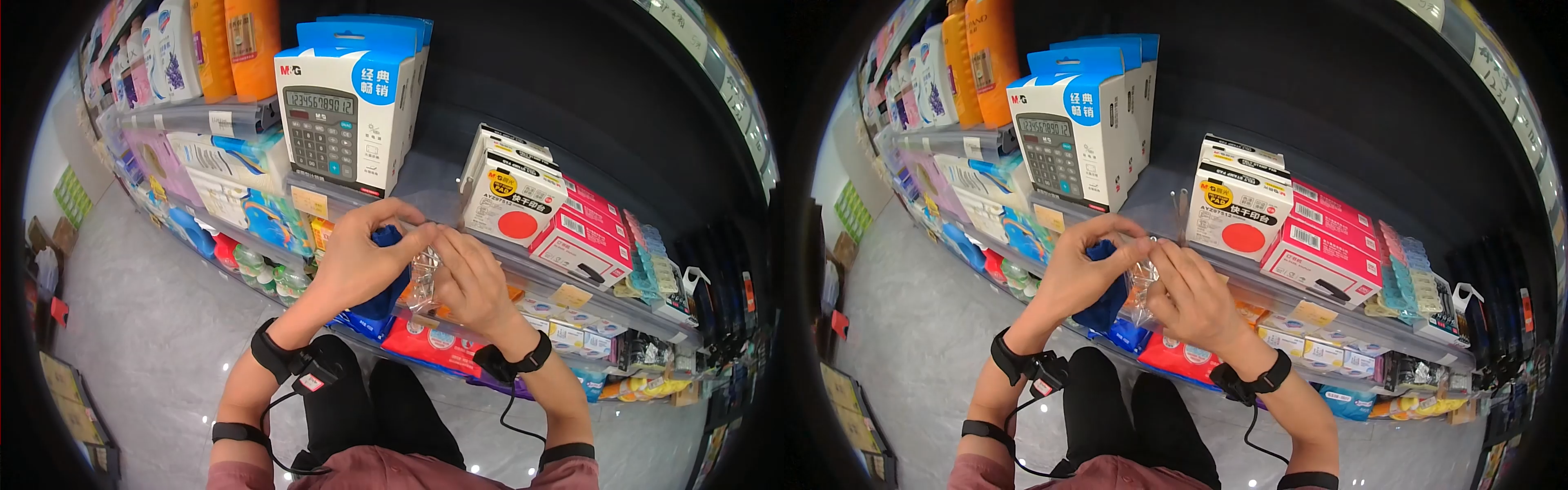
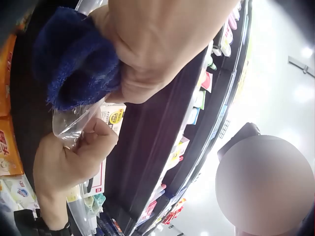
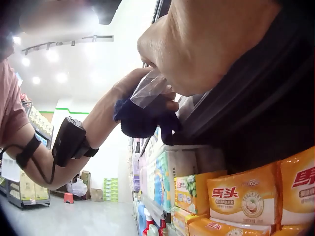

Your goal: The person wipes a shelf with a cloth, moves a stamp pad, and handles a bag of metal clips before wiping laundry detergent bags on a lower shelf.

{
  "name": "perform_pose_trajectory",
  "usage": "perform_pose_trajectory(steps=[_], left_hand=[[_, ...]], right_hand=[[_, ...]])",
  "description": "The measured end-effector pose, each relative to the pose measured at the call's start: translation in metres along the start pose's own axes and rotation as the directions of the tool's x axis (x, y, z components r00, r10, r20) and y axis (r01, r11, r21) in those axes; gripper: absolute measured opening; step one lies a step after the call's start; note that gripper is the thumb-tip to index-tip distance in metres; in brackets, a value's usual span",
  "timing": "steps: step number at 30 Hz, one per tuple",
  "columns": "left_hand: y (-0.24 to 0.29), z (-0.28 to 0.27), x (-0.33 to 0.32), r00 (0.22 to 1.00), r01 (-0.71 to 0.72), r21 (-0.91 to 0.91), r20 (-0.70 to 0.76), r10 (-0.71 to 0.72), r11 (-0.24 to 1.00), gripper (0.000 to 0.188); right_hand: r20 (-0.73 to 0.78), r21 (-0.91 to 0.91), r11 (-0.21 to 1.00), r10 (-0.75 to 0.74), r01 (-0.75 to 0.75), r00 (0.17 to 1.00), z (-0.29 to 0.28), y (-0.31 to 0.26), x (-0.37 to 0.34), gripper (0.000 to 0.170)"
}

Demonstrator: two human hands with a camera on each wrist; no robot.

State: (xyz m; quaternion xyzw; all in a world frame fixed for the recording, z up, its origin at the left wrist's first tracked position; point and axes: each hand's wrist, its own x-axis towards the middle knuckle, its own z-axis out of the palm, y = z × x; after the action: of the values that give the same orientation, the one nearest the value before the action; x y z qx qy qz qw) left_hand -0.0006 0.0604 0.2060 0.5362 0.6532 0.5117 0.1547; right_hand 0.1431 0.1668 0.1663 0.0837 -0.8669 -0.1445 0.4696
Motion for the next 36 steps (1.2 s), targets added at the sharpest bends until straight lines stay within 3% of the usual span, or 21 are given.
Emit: perform_pose_trajectory(steps=[5, 20, 32, 36], left_hand=[[-0.015, 0.008, -0.001, 0.998, -0.068, -0.211, -0.018, 0.066, 0.975, 0.02], [-0.022, 0.013, -0.005, 0.997, -0.073, -0.347, -0.05, 0.06, 0.935, 0.023], [0.002, 0.007, -0.027, 0.98, -0.188, -0.317, -0.124, 0.156, 0.929, 0.025], [0.012, -0.003, -0.037, 0.989, -0.139, -0.253, -0.078, 0.123, 0.957, 0.025]], right_hand=[[0.041, -0.027, 0.999, -0.037, 0.038, 0.998, -0.003, 0.004, -0.001, 0.017], [0.095, -0.075, 0.997, -0.012, 0.02, 0.995, -0.01, 0.003, -0.003, 0.016], [0.08, -0.069, 0.997, 0.034, -0.029, 0.996, -0.03, -0.017, -0.005, 0.017], [0.044, -0.088, 0.995, 0.049, -0.045, 0.998, -0.039, -0.026, -0.007, 0.02]])
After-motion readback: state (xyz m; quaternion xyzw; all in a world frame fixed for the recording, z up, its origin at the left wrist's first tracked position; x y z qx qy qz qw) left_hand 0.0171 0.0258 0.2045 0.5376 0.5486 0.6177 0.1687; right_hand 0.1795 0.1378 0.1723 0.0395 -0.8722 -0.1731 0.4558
